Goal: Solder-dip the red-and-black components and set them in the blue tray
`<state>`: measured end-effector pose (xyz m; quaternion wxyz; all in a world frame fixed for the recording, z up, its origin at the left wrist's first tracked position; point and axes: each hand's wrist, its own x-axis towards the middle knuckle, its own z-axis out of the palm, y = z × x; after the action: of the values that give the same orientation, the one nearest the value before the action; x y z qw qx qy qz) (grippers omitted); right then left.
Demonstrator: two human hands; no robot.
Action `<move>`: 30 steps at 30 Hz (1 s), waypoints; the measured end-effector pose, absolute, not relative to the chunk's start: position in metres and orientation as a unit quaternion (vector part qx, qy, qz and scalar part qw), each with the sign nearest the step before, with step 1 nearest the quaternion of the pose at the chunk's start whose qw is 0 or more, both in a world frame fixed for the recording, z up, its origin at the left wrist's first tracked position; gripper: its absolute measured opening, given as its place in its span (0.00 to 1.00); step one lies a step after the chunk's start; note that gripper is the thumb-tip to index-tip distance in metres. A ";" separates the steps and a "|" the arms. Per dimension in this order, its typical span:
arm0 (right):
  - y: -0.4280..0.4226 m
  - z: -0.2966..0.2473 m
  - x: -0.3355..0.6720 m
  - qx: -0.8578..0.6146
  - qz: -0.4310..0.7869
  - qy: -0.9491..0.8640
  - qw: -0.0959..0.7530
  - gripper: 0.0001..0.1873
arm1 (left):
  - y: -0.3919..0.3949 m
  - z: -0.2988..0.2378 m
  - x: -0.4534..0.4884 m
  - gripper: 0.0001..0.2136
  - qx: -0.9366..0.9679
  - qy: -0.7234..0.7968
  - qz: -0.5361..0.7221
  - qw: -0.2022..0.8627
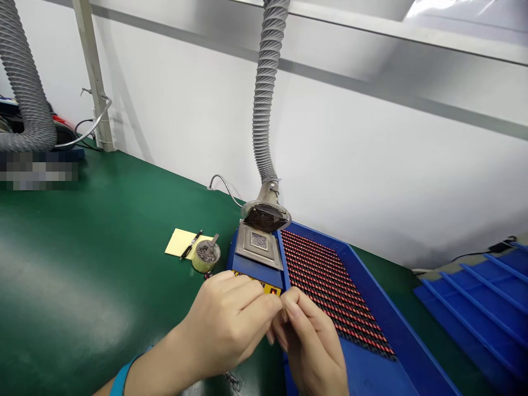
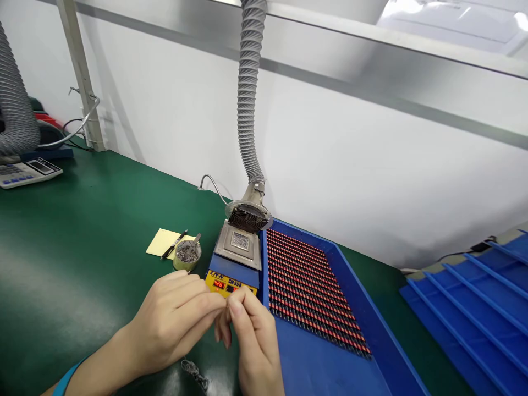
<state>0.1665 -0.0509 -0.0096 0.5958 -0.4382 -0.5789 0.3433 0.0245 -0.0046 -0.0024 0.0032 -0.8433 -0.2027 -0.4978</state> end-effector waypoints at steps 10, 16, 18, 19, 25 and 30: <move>-0.049 -0.018 0.170 -0.383 0.010 -0.668 0.638 0.17 | -0.010 0.005 0.020 0.06 -0.783 -0.209 -0.513 -0.284; -0.049 -0.013 0.164 -0.412 0.283 -0.593 0.631 0.18 | -0.007 -0.005 0.025 0.10 -0.831 -0.190 -0.514 -0.096; -0.048 -0.010 0.164 -0.361 0.385 -0.549 0.649 0.24 | -0.006 -0.005 0.025 0.11 -0.827 -0.193 -0.525 -0.058; -0.048 -0.010 0.165 -0.341 0.383 -0.544 0.665 0.24 | -0.007 -0.004 0.025 0.10 -0.819 -0.195 -0.535 -0.070; -0.047 -0.017 0.166 -0.367 0.082 -0.634 0.676 0.17 | -0.010 0.005 0.020 0.06 -0.769 -0.208 -0.518 -0.312; -0.047 -0.016 0.163 -0.400 0.041 -0.646 0.649 0.11 | -0.011 0.001 0.023 0.09 -0.811 -0.209 -0.528 -0.141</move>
<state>0.1632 -0.0473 -0.0161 0.6491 -0.4000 -0.6457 0.0408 0.0232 -0.0111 0.0010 -0.1413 -0.8114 -0.2085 -0.5275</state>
